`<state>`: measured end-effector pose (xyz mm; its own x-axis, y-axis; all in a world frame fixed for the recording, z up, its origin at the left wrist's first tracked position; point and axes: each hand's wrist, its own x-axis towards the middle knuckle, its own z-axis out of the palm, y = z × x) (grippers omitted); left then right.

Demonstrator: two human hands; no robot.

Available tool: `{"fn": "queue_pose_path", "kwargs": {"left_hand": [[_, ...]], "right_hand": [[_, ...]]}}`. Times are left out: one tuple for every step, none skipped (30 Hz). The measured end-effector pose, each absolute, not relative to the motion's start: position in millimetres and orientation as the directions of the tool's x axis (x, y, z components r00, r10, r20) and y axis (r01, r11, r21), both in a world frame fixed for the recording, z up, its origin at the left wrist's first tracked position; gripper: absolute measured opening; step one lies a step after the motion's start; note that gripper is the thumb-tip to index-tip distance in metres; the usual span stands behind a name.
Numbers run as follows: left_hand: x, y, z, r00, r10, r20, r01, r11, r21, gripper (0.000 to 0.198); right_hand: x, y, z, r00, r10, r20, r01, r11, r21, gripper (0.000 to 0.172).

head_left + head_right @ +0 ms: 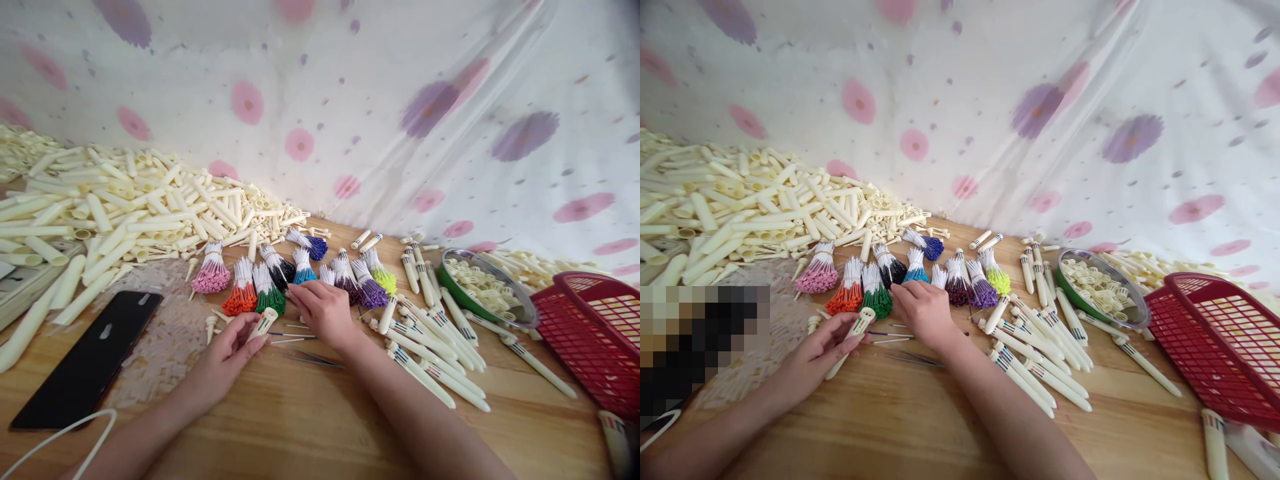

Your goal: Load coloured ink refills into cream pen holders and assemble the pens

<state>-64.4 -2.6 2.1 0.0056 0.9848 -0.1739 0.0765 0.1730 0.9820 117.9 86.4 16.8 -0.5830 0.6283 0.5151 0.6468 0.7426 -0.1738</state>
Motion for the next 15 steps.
{"fn": "queue_pose_path", "kwargs": {"left_hand": [[-65, -3, 2, -0.002, 0.986, -0.166, 0.082, 0.166, 0.983, 0.04], [-65, -4, 1, -0.005, 0.987, -0.16, 0.085, 0.16, 0.983, 0.039], [-66, -4, 1, -0.006, 0.988, -0.155, 0.086, 0.155, 0.984, 0.038], [-67, -5, 1, -0.005, 0.989, -0.149, 0.085, 0.149, 0.985, 0.037], [-68, -6, 1, -0.004, 0.989, -0.145, 0.084, 0.145, 0.986, 0.036], [-69, -6, 1, -0.007, 0.99, -0.139, 0.087, 0.139, 0.986, 0.035], [-70, -7, 1, -0.014, 0.991, -0.131, 0.095, 0.132, 0.987, 0.035], [-71, -8, 2, -0.026, 0.992, -0.12, 0.11, 0.123, 0.986, 0.034], [-72, -8, 1, -0.041, 0.994, -0.103, 0.133, 0.108, 0.985, 0.033], [-74, -9, 1, -0.054, 0.995, -0.078, 0.165, 0.086, 0.983, 0.032], [-75, -9, 1, -0.062, 0.997, -0.049, 0.201, 0.061, 0.978, 0.03], [-76, -10, 1, -0.063, 0.998, -0.02, 0.236, 0.035, 0.971, 0.029], [-76, -10, 2, -0.057, 0.998, 0.004, 0.268, 0.011, 0.963, 0.027], [-77, -10, 2, -0.047, 0.999, 0.024, 0.294, -0.009, 0.956, 0.026], [-77, -11, 3, -0.034, 0.999, 0.038, 0.311, -0.026, 0.95, 0.025]], "right_hand": [[121, 83, 19, -0.55, 0.614, 0.566, 0.625, 0.752, -0.209, 0.024], [124, 80, 23, -0.504, 0.62, 0.601, 0.603, 0.751, -0.269, 0.023], [128, 76, 27, -0.445, 0.643, 0.623, 0.579, 0.737, -0.349, 0.021], [132, 73, 31, -0.377, 0.68, 0.628, 0.548, 0.711, -0.44, 0.02], [137, 71, 36, -0.307, 0.724, 0.618, 0.513, 0.672, -0.533, 0.018], [141, 68, 41, -0.242, 0.769, 0.592, 0.475, 0.626, -0.619, 0.016], [145, 65, 45, -0.191, 0.809, 0.556, 0.436, 0.577, -0.691, 0.014], [149, 63, 50, -0.154, 0.842, 0.518, 0.402, 0.532, -0.745, 0.014], [153, 61, 53, -0.134, 0.864, 0.484, 0.376, 0.497, -0.782, 0.014], [155, 58, 57, -0.132, 0.877, 0.461, 0.358, 0.476, -0.803, 0.015], [157, 56, 60, -0.139, 0.882, 0.45, 0.352, 0.469, -0.81, 0.015], [158, 54, 62, -0.152, 0.878, 0.454, 0.357, 0.477, -0.803, 0.014], [158, 52, 64, -0.172, 0.867, 0.468, 0.372, 0.497, -0.784, 0.014], [158, 51, 66, -0.195, 0.852, 0.486, 0.39, 0.522, -0.759, 0.014], [157, 49, 67, -0.219, 0.837, 0.502, 0.408, 0.546, -0.732, 0.014]]}}
